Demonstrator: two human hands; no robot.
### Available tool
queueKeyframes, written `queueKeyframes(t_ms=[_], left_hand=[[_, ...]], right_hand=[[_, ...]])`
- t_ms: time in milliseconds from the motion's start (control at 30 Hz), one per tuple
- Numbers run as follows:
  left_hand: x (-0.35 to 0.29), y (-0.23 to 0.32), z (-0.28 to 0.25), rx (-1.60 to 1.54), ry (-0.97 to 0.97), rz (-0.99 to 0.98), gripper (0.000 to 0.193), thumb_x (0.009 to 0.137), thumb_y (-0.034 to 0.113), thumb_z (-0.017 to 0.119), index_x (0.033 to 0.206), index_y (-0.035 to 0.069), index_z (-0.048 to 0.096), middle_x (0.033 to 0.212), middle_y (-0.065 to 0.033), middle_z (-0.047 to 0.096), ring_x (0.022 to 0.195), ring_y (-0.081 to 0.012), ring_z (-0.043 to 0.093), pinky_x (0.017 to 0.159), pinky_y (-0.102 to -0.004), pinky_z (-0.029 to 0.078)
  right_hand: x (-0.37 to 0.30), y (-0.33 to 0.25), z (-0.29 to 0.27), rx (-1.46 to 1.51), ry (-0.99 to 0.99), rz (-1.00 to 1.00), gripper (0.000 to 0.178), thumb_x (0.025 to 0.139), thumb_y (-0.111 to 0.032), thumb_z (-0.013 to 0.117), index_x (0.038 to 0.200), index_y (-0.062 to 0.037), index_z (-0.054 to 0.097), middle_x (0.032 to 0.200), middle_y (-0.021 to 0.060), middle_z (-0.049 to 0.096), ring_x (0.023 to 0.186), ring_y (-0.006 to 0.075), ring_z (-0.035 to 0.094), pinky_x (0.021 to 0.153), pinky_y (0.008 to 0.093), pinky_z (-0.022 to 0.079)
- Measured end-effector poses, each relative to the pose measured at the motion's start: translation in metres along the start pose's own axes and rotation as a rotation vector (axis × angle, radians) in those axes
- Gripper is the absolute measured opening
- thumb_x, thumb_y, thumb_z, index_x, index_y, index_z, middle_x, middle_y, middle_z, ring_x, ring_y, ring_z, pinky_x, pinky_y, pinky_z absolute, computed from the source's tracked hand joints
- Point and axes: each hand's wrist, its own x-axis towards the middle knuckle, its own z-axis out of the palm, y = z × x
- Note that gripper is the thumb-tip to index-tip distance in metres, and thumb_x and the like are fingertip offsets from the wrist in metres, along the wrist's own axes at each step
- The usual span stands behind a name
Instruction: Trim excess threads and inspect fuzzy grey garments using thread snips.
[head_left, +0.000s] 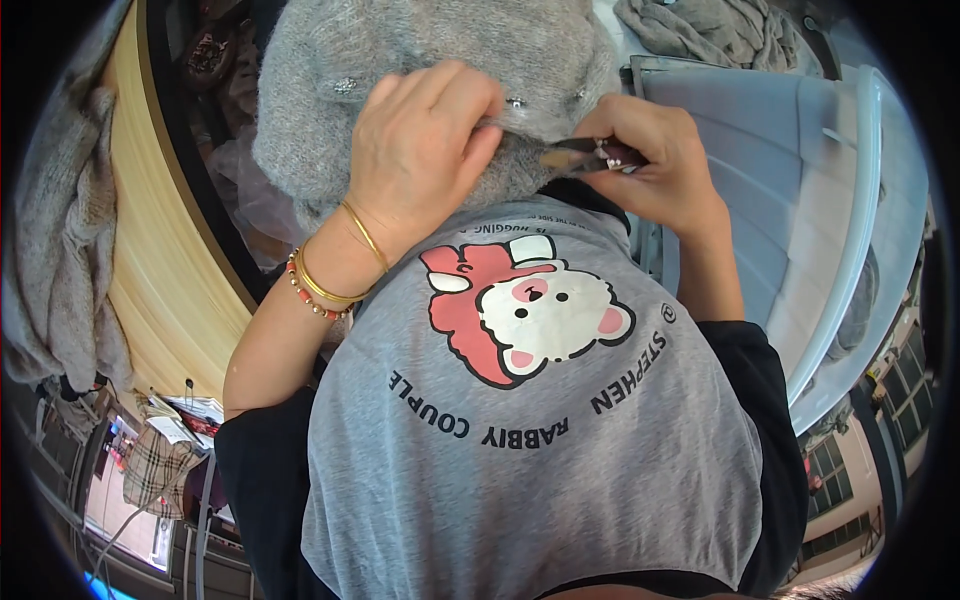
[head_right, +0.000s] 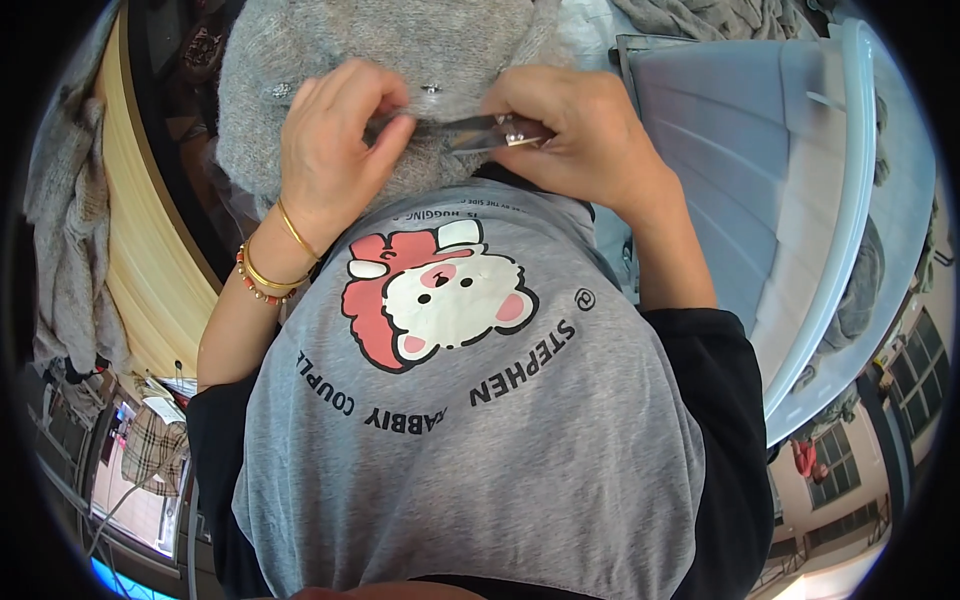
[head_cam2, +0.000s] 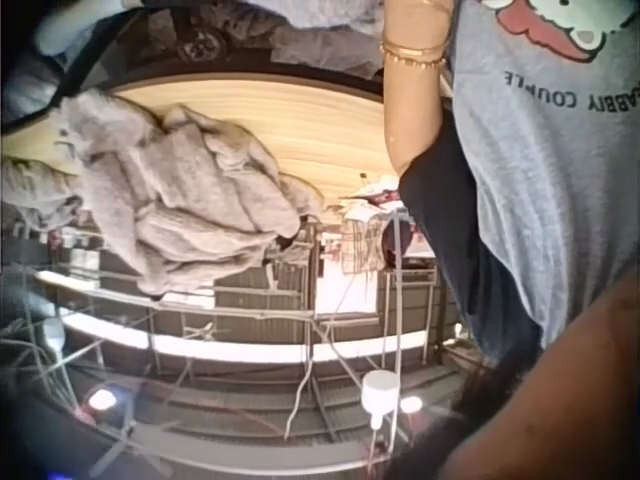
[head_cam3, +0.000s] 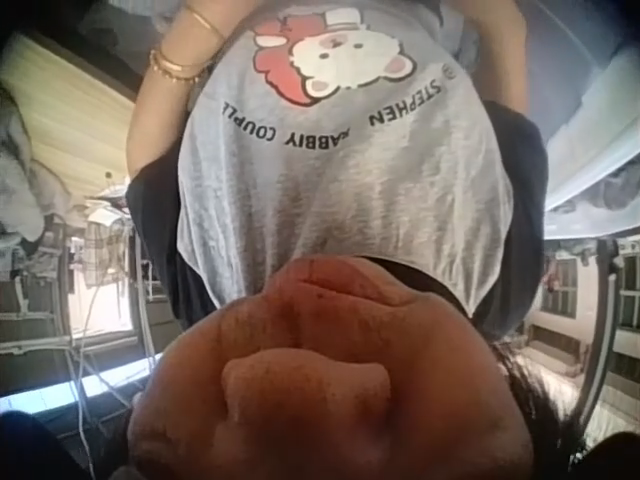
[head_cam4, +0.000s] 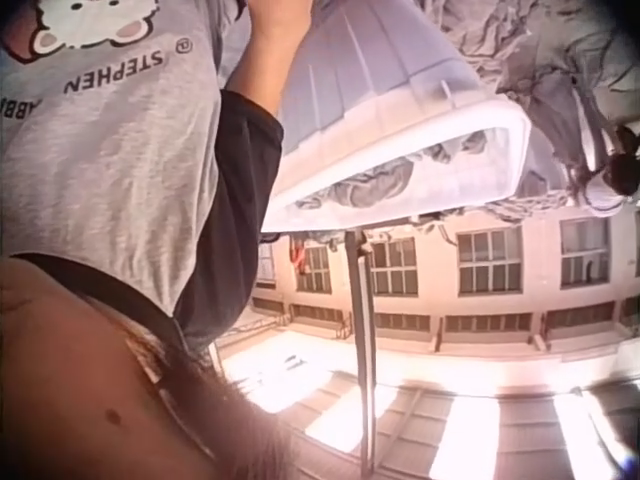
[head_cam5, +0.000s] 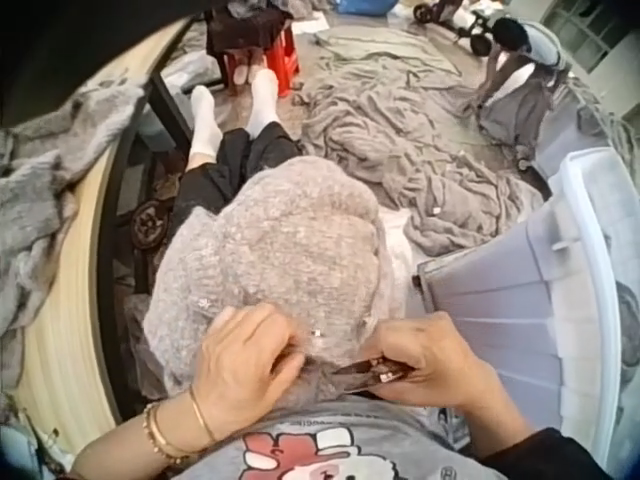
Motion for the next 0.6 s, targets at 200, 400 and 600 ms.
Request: queueKeyframes(t_ms=[200,400,600], left_hand=[[-0.008,-0.003,0.002,-0.139,-0.026,-0.132,0.022,0.071,0.004,0.067,0.087,0.010,0.053,0.081,-0.0040,0.054,0.074,-0.0235,0.057,0.069,-0.0346,0.043],[-0.020,-0.007,0.005,-0.366,-0.052,-0.278,0.030,0.073,0.006,0.070,0.101,0.009,0.059,0.092,-0.0076,0.058,0.083,-0.0230,0.060,0.078,-0.0337,0.046],[-0.015,-0.001,0.004,-0.061,-0.094,-0.091,0.037,0.071,0.008,0.072,0.106,0.011,0.060,0.102,-0.0053,0.057,0.088,-0.0220,0.059,0.078,-0.0352,0.045]], right_hand=[[-0.011,-0.005,0.016,0.038,-0.024,0.011,0.024,0.059,0.002,0.070,0.080,-0.0056,0.062,0.066,0.0037,0.055,0.052,0.0153,0.051,0.047,0.0264,0.038],[-0.017,-0.002,0.021,0.025,-0.015,-0.004,0.023,0.060,0.002,0.071,0.080,-0.0058,0.062,0.065,0.0036,0.055,0.051,0.0153,0.051,0.047,0.0268,0.038],[-0.023,0.002,0.025,0.056,-0.007,-0.017,0.024,0.061,0.002,0.071,0.082,-0.0062,0.063,0.066,0.0027,0.057,0.050,0.0149,0.050,0.047,0.0262,0.038]])
